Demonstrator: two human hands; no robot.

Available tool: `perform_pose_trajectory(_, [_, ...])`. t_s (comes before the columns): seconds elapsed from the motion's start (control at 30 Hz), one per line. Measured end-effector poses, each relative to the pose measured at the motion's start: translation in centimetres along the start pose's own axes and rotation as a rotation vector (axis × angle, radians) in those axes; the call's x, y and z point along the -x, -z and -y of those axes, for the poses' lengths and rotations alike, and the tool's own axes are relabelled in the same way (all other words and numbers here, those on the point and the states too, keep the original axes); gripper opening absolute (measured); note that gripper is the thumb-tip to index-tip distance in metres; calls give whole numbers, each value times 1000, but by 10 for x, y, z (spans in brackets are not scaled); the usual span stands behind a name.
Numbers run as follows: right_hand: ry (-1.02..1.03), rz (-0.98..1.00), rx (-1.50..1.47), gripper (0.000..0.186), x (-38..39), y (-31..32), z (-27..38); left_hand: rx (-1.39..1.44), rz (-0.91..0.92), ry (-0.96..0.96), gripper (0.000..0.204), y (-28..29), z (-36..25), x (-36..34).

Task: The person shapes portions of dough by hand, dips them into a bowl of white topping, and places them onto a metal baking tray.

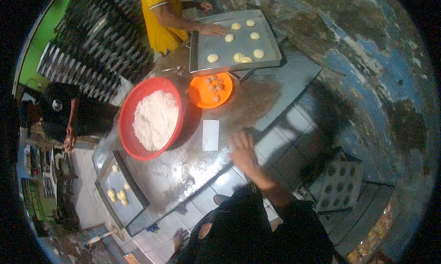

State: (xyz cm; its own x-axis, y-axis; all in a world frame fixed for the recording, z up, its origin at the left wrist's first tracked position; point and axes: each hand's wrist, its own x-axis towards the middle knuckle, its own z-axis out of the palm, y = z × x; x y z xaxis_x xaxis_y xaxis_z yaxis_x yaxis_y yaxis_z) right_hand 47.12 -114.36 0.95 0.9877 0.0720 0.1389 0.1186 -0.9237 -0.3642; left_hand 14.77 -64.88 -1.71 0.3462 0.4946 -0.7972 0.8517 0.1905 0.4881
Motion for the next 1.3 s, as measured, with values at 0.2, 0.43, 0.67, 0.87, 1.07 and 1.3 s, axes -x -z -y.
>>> perform_pose_trajectory(0.2, [-41, 413, 248, 87, -31, 8, -38, -50, 156, -329, 49, -49, -51, 20])
perform_pose_trajectory(0.43, [272, 181, 273, 65, -34, -17, 23, 107, -69, -460, 44, -43, -38, 26])
perform_pose_trajectory(0.67, [638, 757, -9, 29, -38, -56, 194, 294, -218, -528, 44, 18, -26, -4])
perform_pose_trajectory(0.87, [733, 942, -388, 30, -63, -110, 460, 233, -342, -614, 41, 120, -50, -34])
perform_pose_trajectory(1.07, [790, 538, -113, 27, -110, -247, 632, 464, -237, -541, 41, 195, -77, -45])
perform_pose_trajectory(1.3, [700, 535, -306, 34, -52, -262, 612, 285, -294, -613, 40, 190, -136, -86])
